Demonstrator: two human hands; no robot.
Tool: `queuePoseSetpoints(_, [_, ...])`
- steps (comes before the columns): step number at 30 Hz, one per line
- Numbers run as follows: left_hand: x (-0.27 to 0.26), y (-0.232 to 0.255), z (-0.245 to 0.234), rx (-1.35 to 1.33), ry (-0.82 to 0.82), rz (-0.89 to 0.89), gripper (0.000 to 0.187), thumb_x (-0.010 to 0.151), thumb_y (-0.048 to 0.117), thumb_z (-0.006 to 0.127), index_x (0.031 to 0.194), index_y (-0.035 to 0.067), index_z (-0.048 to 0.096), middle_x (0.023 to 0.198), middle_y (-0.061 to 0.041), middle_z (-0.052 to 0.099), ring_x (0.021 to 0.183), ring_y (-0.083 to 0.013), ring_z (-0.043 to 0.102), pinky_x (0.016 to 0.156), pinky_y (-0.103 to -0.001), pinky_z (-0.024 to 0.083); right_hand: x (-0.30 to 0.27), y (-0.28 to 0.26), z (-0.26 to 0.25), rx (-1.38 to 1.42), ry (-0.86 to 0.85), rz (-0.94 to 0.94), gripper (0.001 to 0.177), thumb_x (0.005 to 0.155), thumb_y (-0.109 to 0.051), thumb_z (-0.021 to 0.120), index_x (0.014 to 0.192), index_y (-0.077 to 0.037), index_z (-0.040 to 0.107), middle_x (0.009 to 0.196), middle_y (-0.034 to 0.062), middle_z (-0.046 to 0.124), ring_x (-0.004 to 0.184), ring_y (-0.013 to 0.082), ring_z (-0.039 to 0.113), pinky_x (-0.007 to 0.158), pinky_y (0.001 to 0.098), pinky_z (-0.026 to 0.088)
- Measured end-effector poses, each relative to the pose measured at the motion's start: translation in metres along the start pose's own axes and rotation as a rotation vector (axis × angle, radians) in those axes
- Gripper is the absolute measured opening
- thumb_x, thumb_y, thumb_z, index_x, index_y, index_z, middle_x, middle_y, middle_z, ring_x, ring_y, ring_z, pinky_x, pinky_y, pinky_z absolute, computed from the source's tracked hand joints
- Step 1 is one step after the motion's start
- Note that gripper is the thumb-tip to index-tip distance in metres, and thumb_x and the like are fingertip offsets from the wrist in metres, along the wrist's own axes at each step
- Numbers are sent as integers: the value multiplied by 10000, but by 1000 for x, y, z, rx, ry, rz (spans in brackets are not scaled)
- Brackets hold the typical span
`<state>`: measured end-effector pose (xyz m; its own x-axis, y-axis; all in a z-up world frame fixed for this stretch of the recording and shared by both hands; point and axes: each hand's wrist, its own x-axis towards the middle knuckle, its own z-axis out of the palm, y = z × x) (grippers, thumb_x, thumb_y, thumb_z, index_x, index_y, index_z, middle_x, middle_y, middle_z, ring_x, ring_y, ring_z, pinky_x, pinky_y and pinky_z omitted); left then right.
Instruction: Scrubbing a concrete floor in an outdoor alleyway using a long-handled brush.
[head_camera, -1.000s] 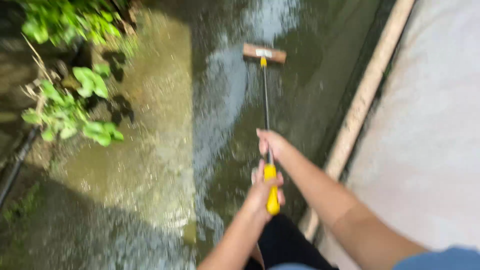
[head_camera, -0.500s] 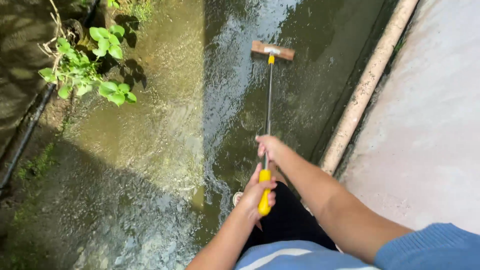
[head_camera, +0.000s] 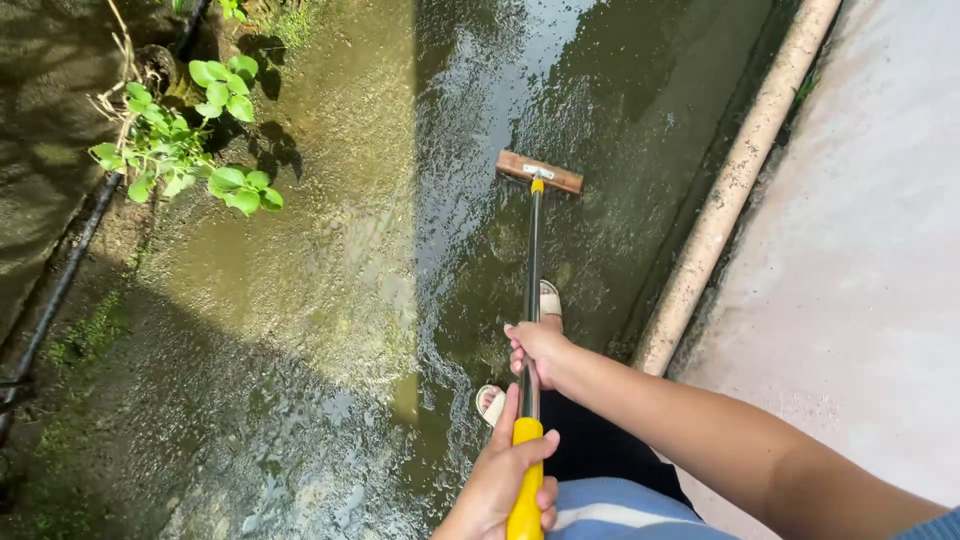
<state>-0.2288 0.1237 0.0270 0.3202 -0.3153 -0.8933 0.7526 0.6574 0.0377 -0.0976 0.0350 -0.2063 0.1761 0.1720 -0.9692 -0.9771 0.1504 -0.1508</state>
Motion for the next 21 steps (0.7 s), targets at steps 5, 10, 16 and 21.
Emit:
queuePoseSetpoints(5, [71,-2,-12,-88,-30,66,932,939,102,640,1600,574,183,1067,-71,572,451,-175,461,383,-340,405,26,-37,8,-126,88,-119,179,989,-88,619,964,-143,451,687,18,438,480,118,391,394,298,354])
queuePoseSetpoints(10, [181,63,19,-137,-166,188,874,970,163,636,1594,551,164,962,-16,560,486,-146,460,394,-295,385,145,-146,-11,-400,104,-318,242,981,-116,648,820,10,518,580,51,482,387,154,434,328,342,375])
queuePoseSetpoints(16, [150,140,72,-226,-178,258,858,995,173,626,1635,507,165,941,-27,572,520,-121,496,428,-273,446,130,-241,32,-205,-72,-100,299,1007,-200,662,770,-107,505,563,-40,430,404,73,390,340,244,359])
queuePoseSetpoints(21, [77,108,83,-122,1,68,884,975,195,623,1556,613,104,968,-55,590,465,-209,470,395,-378,418,43,-168,41,-298,-70,-60,123,971,-153,640,875,-100,583,598,-18,451,420,92,411,335,284,362])
